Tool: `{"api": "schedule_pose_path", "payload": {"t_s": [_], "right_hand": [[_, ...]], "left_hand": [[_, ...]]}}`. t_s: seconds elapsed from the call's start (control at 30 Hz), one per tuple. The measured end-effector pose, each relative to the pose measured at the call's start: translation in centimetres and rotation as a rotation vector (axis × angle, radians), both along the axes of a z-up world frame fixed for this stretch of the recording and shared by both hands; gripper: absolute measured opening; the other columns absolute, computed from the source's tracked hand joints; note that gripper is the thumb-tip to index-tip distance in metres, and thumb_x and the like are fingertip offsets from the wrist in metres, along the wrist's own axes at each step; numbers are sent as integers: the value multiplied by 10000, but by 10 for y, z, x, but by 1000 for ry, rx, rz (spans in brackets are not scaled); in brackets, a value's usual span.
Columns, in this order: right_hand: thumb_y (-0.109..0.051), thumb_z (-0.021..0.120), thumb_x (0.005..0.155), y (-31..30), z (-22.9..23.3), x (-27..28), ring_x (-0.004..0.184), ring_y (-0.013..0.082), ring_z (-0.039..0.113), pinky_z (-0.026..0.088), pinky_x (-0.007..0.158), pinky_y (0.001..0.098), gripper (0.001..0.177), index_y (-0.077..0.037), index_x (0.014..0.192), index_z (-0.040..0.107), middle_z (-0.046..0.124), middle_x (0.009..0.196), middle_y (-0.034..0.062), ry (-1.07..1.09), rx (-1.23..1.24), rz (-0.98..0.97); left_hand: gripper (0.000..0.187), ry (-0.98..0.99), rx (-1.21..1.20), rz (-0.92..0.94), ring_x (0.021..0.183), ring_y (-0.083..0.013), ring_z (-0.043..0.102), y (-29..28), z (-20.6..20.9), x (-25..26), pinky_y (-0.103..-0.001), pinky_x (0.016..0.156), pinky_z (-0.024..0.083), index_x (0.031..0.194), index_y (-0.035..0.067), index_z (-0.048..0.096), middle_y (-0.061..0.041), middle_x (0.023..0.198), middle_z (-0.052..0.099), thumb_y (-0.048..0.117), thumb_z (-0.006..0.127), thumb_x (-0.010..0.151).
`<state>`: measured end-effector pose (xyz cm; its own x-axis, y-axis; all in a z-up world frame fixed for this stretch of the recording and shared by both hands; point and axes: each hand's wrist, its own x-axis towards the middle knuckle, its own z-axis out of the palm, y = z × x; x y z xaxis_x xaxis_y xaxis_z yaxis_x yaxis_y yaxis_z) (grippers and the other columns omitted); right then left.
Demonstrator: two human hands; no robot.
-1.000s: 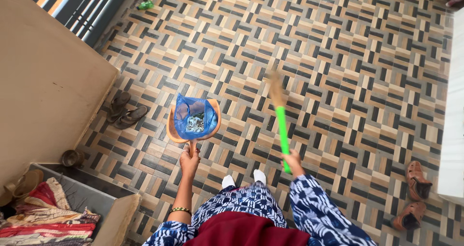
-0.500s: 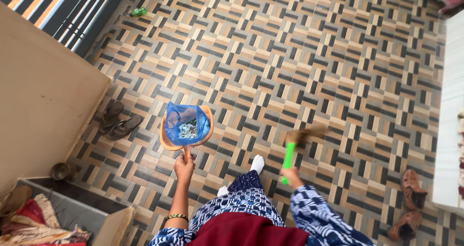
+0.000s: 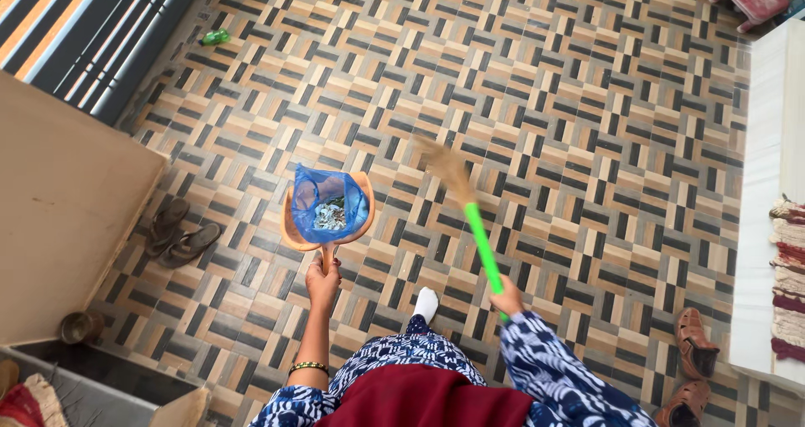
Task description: The person sweeps the tiled floor using a broom and collects debris into a handheld net while moving across a patio area.
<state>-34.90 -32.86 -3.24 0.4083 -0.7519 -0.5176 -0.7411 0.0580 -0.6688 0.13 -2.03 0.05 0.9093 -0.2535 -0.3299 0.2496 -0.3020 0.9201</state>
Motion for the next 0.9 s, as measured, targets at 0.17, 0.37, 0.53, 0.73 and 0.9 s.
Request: {"api": "schedule_pose_path", "payload": {"t_s": [0.17, 0.37, 0.53, 0.73, 0.9], "right_hand": [[13, 659, 705, -37, 39, -53, 516, 282, 682, 564, 462, 445, 700, -178, 1372, 561, 684, 794, 146, -34, -32, -154], [47, 720, 690, -88, 29, -65, 541, 265, 699, 567, 486, 416, 377, 14, 1064, 685, 727, 773, 186, 188, 0, -507], [-82, 811, 668, -97, -16, -38, 829, 288, 761, 610, 731, 408, 391, -67, 1054, 753, 772, 928, 143, 394, -61, -92], [-65, 873, 598, -67, -16, 53, 863, 265, 745, 585, 753, 384, 577, -141, 1151, 727, 775, 992, 150, 241, -69, 174], [-21, 729, 724, -101, 22, 75, 641, 252, 749, 579, 507, 405, 533, -118, 1247, 690, 786, 896, 193, -28, 159, 79]], "left_hand": [[276, -1, 32, -21, 586, -117, 634, -42, 1, -3, -295, 530, 517, 1194, 12, 657, -56, 846, 721, 113, 648, 937], [255, -34, 113, -66, 582, -119, 641, -70, 2, -8, -301, 546, 530, 1156, 21, 674, -66, 810, 717, 124, 665, 922], [232, -70, 109, -54, 577, -119, 651, -89, 5, -12, -297, 544, 531, 1127, 19, 681, -40, 834, 734, 120, 647, 920], [249, -79, 93, -31, 584, -119, 653, -107, 7, -16, -286, 538, 532, 1133, 6, 679, -60, 833, 741, 114, 671, 909], [268, -63, 28, -38, 592, -111, 642, -120, 5, -18, -293, 537, 528, 1139, -1, 665, -65, 855, 728, 158, 675, 923]]}}
